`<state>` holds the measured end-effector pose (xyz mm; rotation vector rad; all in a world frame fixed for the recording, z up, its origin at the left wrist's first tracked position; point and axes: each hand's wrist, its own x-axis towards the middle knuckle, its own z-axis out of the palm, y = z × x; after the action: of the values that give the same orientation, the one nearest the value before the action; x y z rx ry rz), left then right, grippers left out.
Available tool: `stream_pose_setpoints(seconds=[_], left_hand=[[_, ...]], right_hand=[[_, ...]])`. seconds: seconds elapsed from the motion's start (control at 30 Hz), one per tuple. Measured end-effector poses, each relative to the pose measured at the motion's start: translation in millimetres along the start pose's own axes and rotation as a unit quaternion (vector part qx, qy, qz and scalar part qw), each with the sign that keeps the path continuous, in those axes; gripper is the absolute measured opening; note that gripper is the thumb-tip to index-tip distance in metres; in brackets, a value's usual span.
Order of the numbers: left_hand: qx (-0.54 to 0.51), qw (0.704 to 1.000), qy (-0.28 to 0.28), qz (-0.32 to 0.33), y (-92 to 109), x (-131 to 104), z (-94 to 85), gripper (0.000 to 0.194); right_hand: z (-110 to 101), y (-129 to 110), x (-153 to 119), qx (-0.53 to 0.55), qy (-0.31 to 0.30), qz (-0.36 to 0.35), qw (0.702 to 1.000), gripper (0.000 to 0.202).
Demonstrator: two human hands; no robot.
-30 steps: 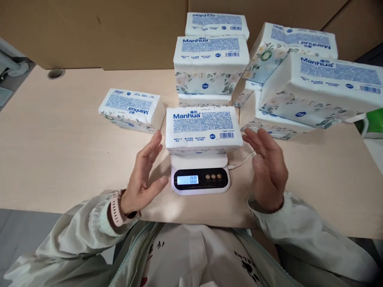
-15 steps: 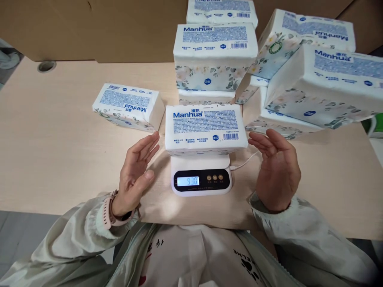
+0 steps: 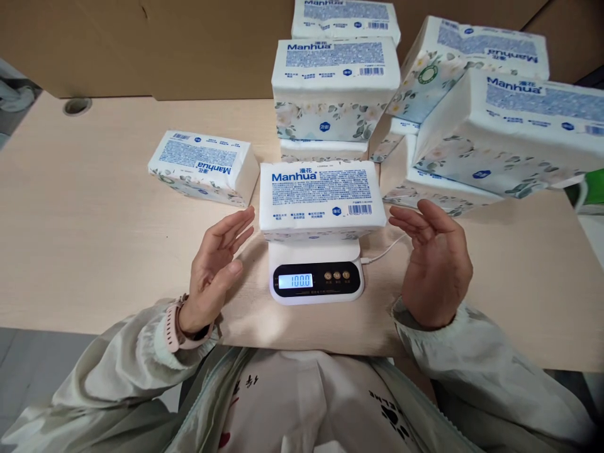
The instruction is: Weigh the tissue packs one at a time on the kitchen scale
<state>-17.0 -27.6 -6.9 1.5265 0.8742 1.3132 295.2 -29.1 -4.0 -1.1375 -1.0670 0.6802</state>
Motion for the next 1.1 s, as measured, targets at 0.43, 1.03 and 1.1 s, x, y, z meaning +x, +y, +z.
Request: stream_pose_setpoints(seconds=[0.43,1.03,1.1], left_hand=[[-0.004,1.0,0.007,-0.001,-1.1,-0.7,-0.5,0.058],[0.012,0.999,0.018,0.027,0.0,1.7,-1.5,0.057],[0.01,0.999,0.016,0.029,1.2,2.5,-1.2,0.057]], right_hand=[[-3.1,2.9,-0.5,-0.027,-0.01,-0.018,0.999,0.039],[-0.9,0.8,1.4,0.009,0.004,-0.032,0.999,0.034],[-1.2,1.3,1.3,0.007,0.002,-0.027,1.0,0.034]])
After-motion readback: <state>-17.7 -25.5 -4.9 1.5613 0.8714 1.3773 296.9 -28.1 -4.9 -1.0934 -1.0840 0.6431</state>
